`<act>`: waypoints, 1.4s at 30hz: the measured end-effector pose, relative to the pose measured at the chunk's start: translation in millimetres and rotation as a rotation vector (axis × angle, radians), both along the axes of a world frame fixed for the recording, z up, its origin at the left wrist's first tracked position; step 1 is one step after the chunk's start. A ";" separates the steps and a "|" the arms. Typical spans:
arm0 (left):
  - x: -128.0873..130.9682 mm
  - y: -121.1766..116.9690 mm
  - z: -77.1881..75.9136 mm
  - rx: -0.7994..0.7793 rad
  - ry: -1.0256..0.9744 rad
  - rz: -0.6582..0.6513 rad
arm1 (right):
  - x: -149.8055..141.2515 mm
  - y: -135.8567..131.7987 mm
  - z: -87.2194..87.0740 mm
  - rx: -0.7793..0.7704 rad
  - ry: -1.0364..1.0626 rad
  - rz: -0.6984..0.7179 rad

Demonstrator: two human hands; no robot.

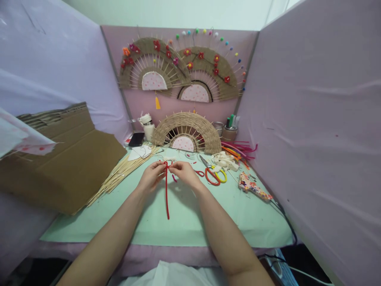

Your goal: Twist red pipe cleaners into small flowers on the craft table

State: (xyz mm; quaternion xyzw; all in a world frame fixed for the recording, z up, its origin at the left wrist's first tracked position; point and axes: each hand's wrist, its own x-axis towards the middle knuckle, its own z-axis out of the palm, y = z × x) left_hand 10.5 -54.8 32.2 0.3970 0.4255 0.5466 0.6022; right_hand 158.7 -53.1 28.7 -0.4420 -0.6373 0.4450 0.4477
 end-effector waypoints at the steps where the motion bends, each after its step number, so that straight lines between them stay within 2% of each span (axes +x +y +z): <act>1: -0.3 0.4 -0.5 -0.002 0.007 -0.011 | 0.0 -0.3 0.1 0.004 -0.004 0.000; 5: -1.3 2.4 -2.2 -0.006 0.020 -0.046 | 0.5 -0.3 -0.6 0.020 -0.050 -0.013; 10: -2.5 4.5 -4.5 -0.019 -0.080 -0.078 | 0.1 1.9 -3.3 0.048 -0.047 0.030; 17: -4.0 3.9 -4.8 -0.063 -0.083 -0.123 | 3.6 4.8 -1.7 0.169 -0.105 -0.072; 24: -3.5 3.4 -4.7 -0.115 -0.141 -0.239 | 5.7 8.7 -4.8 0.131 -0.118 -0.104; 32: -0.1 0.6 -5.5 -0.118 -0.128 -0.353 | 3.4 11.3 -12.2 0.064 -0.077 0.007; 34: 1.4 0.3 -5.0 -0.105 -0.135 -0.303 | 2.5 12.6 -13.6 0.068 -0.059 -0.022; 38: 3.6 3.0 -4.7 -0.064 -0.175 -0.074 | 2.9 12.9 -12.3 0.036 -0.009 -0.178; 42: 3.8 5.9 -3.4 -0.080 -0.201 0.038 | 3.3 8.1 -7.1 -0.030 0.016 -0.117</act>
